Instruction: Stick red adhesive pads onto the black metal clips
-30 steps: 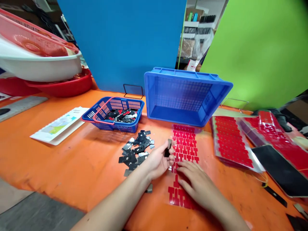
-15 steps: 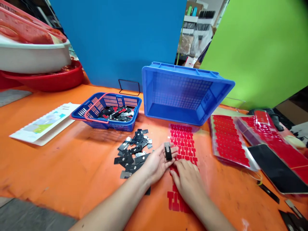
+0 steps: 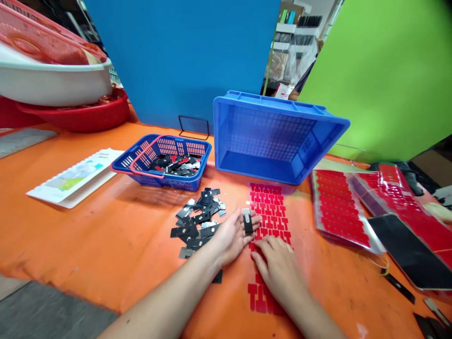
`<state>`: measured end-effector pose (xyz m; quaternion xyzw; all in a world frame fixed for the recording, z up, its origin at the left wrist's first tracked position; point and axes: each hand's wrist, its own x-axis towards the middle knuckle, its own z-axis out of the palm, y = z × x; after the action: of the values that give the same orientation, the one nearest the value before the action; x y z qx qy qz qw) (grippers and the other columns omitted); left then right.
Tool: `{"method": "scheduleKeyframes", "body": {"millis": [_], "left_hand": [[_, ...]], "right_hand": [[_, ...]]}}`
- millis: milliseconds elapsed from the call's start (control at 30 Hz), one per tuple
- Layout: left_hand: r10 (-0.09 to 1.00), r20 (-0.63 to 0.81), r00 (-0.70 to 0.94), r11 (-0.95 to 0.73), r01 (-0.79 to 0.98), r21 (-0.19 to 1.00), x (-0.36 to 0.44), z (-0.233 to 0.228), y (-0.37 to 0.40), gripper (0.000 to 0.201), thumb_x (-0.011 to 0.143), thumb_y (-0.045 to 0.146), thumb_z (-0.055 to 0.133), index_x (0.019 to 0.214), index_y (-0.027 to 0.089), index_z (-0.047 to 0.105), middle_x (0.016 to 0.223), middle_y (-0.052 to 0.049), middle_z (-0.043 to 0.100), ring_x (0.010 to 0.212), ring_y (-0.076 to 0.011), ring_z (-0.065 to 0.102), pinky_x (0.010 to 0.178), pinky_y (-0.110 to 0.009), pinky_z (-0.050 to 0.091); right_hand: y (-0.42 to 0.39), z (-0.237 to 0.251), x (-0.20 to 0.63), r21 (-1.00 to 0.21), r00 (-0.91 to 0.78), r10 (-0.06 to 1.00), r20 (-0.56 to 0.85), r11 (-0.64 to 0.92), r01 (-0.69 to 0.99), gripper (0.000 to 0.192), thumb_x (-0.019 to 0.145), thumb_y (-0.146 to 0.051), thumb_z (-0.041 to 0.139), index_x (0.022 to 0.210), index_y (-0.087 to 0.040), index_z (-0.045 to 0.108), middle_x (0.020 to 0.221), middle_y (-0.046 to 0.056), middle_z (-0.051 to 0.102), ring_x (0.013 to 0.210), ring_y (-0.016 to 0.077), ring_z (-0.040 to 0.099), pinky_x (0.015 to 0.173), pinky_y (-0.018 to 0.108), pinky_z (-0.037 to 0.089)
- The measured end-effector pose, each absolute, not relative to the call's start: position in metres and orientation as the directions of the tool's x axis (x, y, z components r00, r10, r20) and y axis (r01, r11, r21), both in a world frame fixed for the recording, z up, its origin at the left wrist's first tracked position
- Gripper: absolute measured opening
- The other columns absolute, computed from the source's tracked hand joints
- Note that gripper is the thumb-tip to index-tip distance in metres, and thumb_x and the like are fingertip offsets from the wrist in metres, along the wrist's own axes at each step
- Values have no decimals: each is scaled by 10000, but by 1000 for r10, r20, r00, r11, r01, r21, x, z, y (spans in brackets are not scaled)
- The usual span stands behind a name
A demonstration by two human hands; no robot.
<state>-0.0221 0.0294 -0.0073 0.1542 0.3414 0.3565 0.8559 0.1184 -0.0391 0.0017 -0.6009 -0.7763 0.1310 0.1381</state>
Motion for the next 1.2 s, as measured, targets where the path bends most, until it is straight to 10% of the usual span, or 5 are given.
{"method": "scheduleKeyframes", "body": {"millis": [200,367,667,967,1200], "left_hand": [[681,-436,588,720,-429,545,-19,-1,24,540,752,597,353,1082,203,519,1142,-88,544,939,-181,553,810,-309,413],[585,-473,659,760,-242,604,-8,0,12,487,733,594,394,936,188,570,879,-56,595,682,-114,560,613,-254,474],[657,-535,531,697,-160,699,-14,3,17,261,660,300,610,862,134,608,753,-60,637,639,-103,599,585,-185,455],[801,-404,442,514,-161,843,-8,-1,17,184,629,237,635,766,121,596,599,-26,615,529,-92,547,540,-213,406],[809,-427,404,527,-174,832,-10,2,19,168,619,237,643,735,124,598,594,-15,601,537,-90,548,548,-211,407]], "right_hand": [[-30,1,130,-591,-71,983,171,160,791,212,847,-256,388,1018,-222,509,994,54,559,926,191,516,796,327,417],[-25,8,139,-507,-193,953,234,289,812,422,809,-299,469,1222,-240,406,1201,73,464,1069,234,436,874,380,382],[-26,7,148,-779,14,999,39,22,626,181,814,-362,455,764,-207,533,709,10,566,655,160,529,600,262,413],[-27,-6,147,-934,-7,979,-205,-193,300,257,839,-430,383,850,-199,496,566,-42,492,484,108,450,472,216,353],[-31,2,143,-757,-7,994,108,87,647,248,812,-354,459,1023,-227,492,963,54,594,842,185,572,716,293,450]]}}
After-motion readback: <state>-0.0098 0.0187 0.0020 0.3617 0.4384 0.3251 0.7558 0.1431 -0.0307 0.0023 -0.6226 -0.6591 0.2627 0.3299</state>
